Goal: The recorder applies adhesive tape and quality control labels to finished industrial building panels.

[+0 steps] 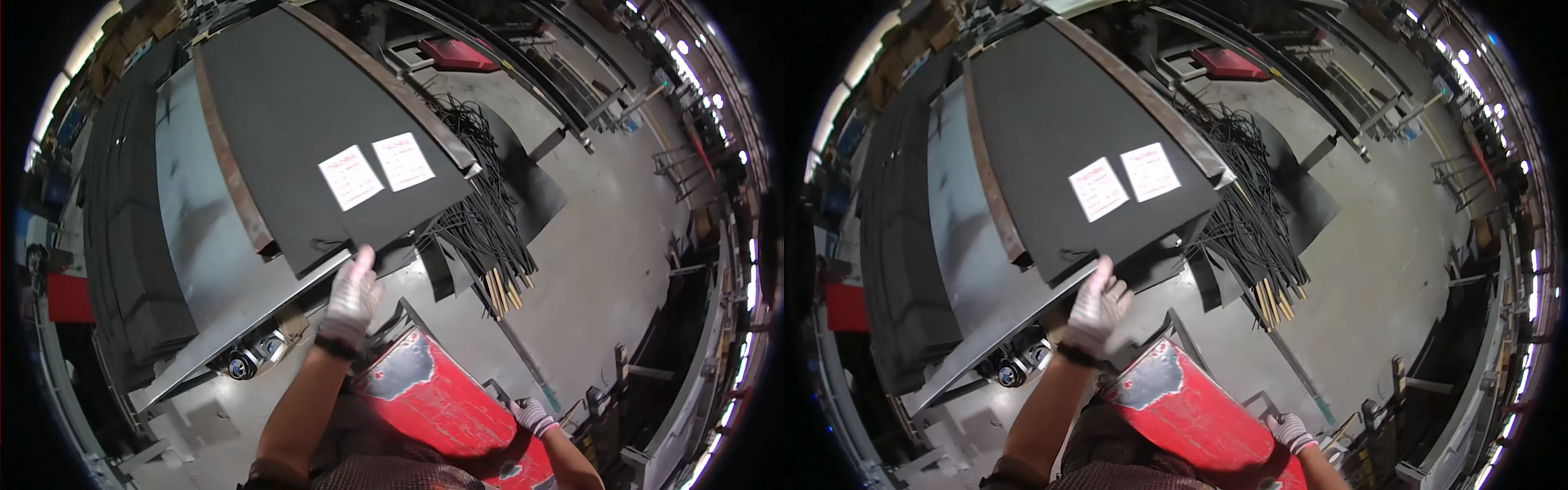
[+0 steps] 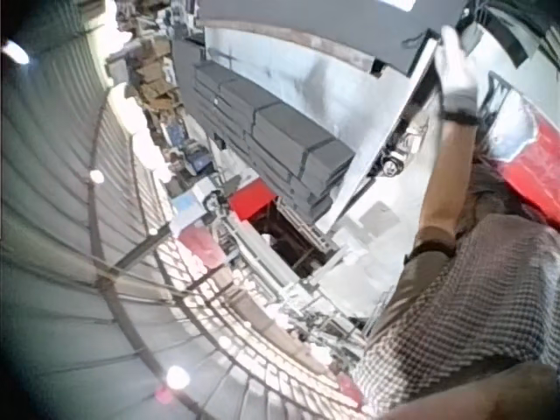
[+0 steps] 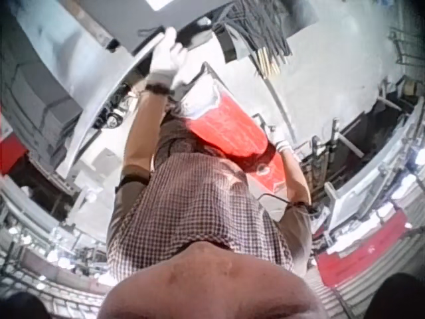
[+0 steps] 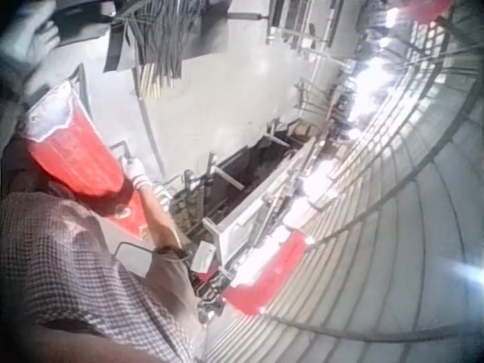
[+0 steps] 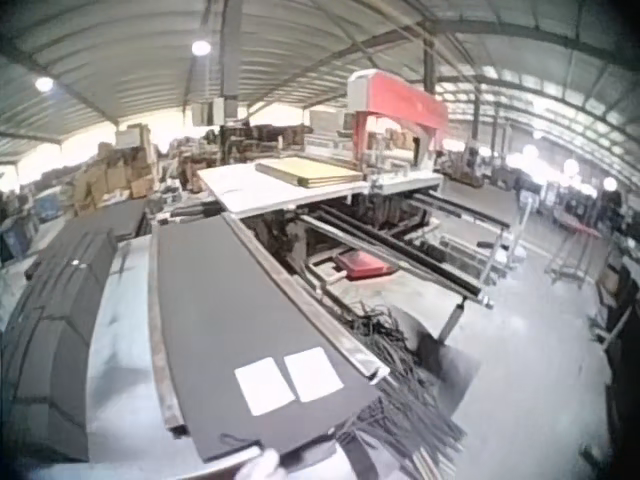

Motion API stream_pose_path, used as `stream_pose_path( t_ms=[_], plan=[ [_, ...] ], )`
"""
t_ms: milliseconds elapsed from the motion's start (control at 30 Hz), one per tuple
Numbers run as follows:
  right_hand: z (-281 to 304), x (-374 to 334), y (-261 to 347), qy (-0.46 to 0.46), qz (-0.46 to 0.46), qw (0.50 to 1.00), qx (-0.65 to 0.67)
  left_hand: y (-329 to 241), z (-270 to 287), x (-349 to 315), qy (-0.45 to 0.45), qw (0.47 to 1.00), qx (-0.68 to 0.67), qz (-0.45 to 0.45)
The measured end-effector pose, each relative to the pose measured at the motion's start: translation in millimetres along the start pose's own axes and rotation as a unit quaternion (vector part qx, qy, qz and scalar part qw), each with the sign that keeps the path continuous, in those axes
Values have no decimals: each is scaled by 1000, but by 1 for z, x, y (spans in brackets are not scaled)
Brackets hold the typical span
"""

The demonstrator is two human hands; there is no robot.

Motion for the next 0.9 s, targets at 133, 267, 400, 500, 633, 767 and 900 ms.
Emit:
stream_pose_path(
  t_ms=[133, 267, 400, 500, 633, 767, 900],
  plan=[
    [36, -3, 27, -27, 49, 998, -38, -6, -22, 46, -146, 975, -162, 46],
    [63, 19, 13, -44, 59, 997, -25, -5, -14, 60, -154, 949, -270, 46],
    [88, 38, -8, -51, 57, 997, 1, -8, -23, 53, -185, 956, -227, 23],
    [104, 50, -8, -29, 47, 998, 14, -7, -12, 57, -192, 950, -243, 49],
    [117, 64, -1, 87, 37, 995, -17, -4, -27, 35, -198, 962, -189, -4],
    [140, 99, 50, 22, 110, 992, 55, 20, -28, 11, -114, 972, -201, 32],
    [195, 135, 198, 9, 229, 951, 209, 47, -13, -34, -115, 992, -48, 2]
  ],
)
Point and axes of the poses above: each hand's wrist, its own x-axis towards the middle knuckle, its own z-axis out of the back of the hand, y = z × x, the point moved 3 cm from there along x, towards the middle knuckle, and after that the axes turned 12 degrees about -y, right-handed, at the moved point
